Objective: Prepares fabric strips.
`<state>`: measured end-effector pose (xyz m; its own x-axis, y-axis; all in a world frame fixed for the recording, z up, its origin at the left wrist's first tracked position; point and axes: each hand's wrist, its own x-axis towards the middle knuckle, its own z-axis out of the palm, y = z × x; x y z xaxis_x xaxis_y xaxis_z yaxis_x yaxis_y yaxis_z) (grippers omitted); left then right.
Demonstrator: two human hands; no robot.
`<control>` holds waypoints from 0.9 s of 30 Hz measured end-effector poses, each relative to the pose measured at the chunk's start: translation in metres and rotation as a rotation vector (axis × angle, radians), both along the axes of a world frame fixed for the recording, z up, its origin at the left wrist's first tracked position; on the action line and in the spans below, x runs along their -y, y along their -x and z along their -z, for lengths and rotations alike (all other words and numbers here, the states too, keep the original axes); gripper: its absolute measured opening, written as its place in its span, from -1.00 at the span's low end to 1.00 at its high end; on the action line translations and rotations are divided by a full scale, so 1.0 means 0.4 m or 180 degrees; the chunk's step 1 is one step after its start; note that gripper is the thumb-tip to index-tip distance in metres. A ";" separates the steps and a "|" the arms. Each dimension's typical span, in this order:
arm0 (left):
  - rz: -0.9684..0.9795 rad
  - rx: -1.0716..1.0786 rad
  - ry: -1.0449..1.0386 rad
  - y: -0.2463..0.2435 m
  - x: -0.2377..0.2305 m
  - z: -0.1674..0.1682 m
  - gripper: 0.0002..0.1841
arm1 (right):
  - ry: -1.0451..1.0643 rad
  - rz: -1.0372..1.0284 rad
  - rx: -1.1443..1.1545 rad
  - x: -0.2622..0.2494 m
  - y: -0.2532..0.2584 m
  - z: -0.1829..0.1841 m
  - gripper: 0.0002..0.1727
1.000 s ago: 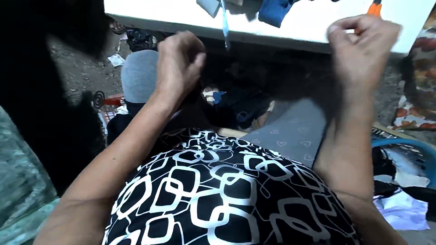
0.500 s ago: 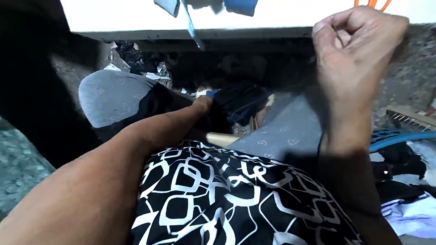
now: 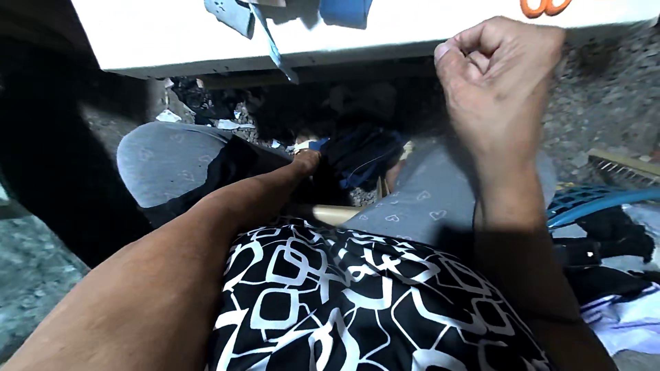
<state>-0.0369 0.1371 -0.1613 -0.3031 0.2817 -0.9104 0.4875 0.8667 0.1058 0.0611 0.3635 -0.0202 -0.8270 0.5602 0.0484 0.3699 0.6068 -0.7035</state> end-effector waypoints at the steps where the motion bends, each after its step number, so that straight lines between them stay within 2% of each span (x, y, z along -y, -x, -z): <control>1: 0.0053 0.0076 0.0036 0.010 0.005 0.029 -0.57 | -0.0038 0.0006 0.0055 -0.001 0.005 0.003 -0.76; 3: 0.0147 0.0003 -0.0018 0.028 0.021 0.117 -0.63 | -0.0119 -0.0008 0.0196 -0.006 0.017 0.011 -0.73; 4: 0.0184 -0.0283 -0.0234 0.029 0.038 0.176 -0.68 | -0.0144 -0.0024 0.0271 -0.009 0.024 0.016 -0.71; 6: 0.0201 -0.0566 -0.0481 0.040 0.040 0.194 -0.74 | -0.0149 -0.0135 0.0369 -0.013 0.040 0.025 -0.70; 7: 0.0216 -0.0607 -0.0588 0.051 0.034 0.175 -0.74 | -0.0126 -0.0237 0.0442 -0.011 0.048 0.025 -0.70; 10: -0.0135 -0.0546 -0.0995 0.074 0.023 0.080 -0.50 | -0.0016 -0.0573 0.0663 0.000 0.074 0.028 -0.69; 11: -0.0281 -0.0570 -0.1215 0.074 0.029 0.040 -0.52 | 0.0042 -0.0670 0.0717 0.005 0.081 0.031 -0.70; 13: -0.0348 -0.0722 -0.1842 0.065 0.057 -0.045 -0.76 | 0.0196 -0.0888 0.0801 0.015 0.091 0.039 -0.71; 15: -0.0355 -0.0820 -0.2609 0.059 0.091 -0.110 -0.87 | 0.0390 -0.1230 0.0765 0.026 0.097 0.050 -0.72; 17: -0.0661 -0.0676 -0.3291 0.046 0.125 -0.166 -0.87 | 0.0655 -0.1638 0.0624 0.047 0.099 0.059 -0.75; 20: -0.1448 0.0016 -0.4021 0.017 0.180 -0.224 -0.68 | 0.0985 -0.2177 0.0357 0.089 0.095 0.063 -0.79; 24: -0.2407 0.0549 -0.4408 -0.048 0.240 -0.273 -0.67 | 0.1294 -0.2463 0.0286 0.168 0.074 0.038 -0.70; 27: -0.2626 0.0540 -0.4533 -0.067 0.271 -0.291 -0.68 | 0.1571 -0.2525 0.0111 0.232 0.055 0.026 -0.70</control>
